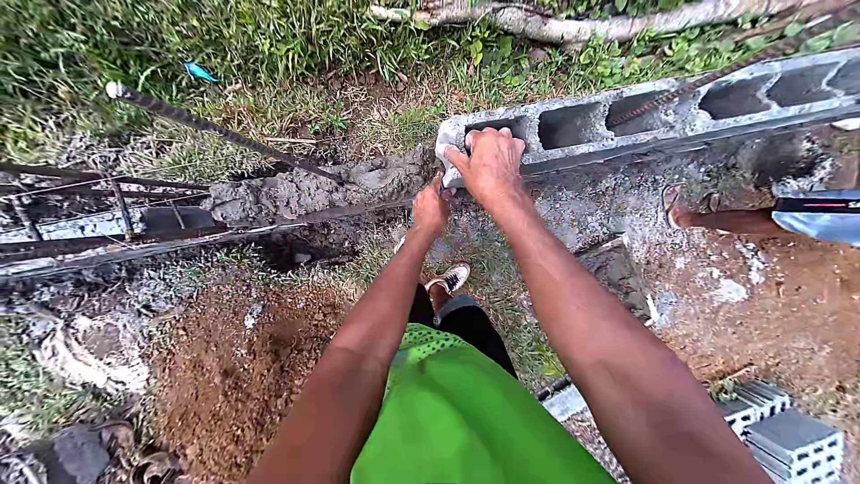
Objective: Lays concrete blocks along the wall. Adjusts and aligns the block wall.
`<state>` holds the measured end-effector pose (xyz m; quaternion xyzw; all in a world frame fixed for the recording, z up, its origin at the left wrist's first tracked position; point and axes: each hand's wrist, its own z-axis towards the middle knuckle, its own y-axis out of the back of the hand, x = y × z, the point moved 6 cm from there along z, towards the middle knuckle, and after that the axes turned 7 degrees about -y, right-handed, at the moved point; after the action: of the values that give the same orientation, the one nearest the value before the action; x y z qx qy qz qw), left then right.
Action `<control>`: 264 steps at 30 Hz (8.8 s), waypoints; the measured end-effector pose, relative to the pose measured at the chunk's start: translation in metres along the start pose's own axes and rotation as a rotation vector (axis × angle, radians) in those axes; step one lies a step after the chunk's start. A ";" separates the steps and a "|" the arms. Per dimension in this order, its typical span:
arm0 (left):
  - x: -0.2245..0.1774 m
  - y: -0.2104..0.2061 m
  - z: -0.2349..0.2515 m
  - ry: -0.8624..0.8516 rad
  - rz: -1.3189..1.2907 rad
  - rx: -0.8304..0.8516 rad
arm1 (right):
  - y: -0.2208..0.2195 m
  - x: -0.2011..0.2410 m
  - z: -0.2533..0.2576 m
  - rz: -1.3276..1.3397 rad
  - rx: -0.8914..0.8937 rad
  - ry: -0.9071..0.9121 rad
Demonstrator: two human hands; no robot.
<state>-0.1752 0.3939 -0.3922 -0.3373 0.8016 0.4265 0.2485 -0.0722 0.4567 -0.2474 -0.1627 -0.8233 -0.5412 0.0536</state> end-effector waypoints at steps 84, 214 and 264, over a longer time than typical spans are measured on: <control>-0.074 0.095 -0.093 0.163 -0.260 -0.124 | -0.387 -0.308 -0.393 1.738 0.064 -1.356; -0.102 0.065 -0.018 0.150 -0.322 0.105 | -0.396 -0.163 -0.476 1.977 -0.440 -1.795; -0.070 0.054 0.022 0.172 -0.604 0.193 | 0.061 -0.275 0.019 1.334 -0.294 -1.008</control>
<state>-0.1683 0.4578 -0.3271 -0.5694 0.7203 0.2255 0.3258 0.2086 0.4384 -0.2744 -0.8412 -0.4018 -0.3604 -0.0333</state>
